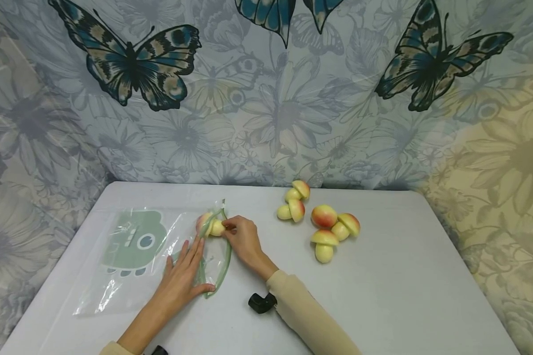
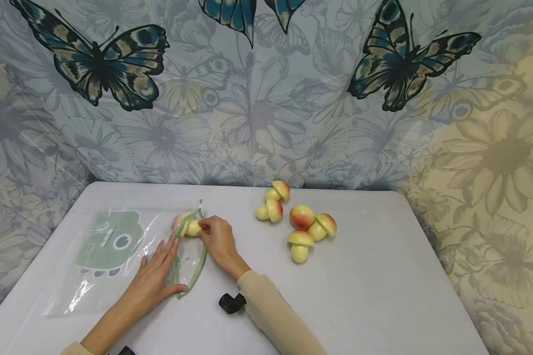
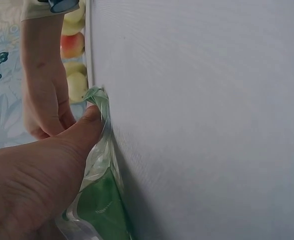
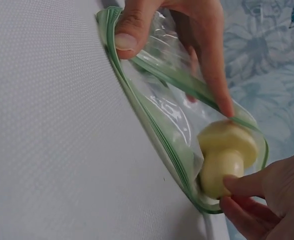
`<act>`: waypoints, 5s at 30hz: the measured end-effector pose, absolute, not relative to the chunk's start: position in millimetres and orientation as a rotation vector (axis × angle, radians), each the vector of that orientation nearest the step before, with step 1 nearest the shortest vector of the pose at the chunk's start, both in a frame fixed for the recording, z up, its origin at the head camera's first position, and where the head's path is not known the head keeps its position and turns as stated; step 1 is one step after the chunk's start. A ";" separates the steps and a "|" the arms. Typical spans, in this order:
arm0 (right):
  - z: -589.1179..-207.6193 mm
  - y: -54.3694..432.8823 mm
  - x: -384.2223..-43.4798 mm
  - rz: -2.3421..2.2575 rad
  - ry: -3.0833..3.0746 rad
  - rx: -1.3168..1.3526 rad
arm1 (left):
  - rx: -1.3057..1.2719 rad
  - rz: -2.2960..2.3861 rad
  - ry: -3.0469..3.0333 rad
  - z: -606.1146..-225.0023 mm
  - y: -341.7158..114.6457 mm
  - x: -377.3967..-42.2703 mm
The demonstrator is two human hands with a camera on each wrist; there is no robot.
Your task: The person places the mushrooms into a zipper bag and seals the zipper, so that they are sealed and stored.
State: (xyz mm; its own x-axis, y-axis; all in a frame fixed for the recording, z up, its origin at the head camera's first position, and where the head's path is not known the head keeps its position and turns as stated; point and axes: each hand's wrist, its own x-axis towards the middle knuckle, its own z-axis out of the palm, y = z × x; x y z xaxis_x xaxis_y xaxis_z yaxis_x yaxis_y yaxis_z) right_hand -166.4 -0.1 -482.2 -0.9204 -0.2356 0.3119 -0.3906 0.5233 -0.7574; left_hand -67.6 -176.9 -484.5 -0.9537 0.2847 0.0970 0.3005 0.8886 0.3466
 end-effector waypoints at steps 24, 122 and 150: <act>-475.2 7.1 -151.2 1.415 -2.579 0.584 | -0.487 -0.565 -2.988 -484.2 -174.3 -66.6; -472.2 207.6 -92.8 0.894 -2.766 0.060 | -0.454 -0.614 -3.025 -485.2 -168.4 -69.9; -468.0 212.5 -97.7 1.118 -2.618 0.266 | -0.447 -0.607 -3.021 -483.3 -166.7 -70.9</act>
State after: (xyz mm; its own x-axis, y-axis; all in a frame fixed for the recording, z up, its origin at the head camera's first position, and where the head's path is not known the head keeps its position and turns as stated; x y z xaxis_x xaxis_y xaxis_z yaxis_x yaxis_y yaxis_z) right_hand -97.7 212.5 -468.0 -0.9434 -0.0576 0.3267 -0.2759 0.6833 -0.6761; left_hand -70.9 -166.7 -483.3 -0.9583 0.2733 0.0833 0.2843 0.8826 0.3744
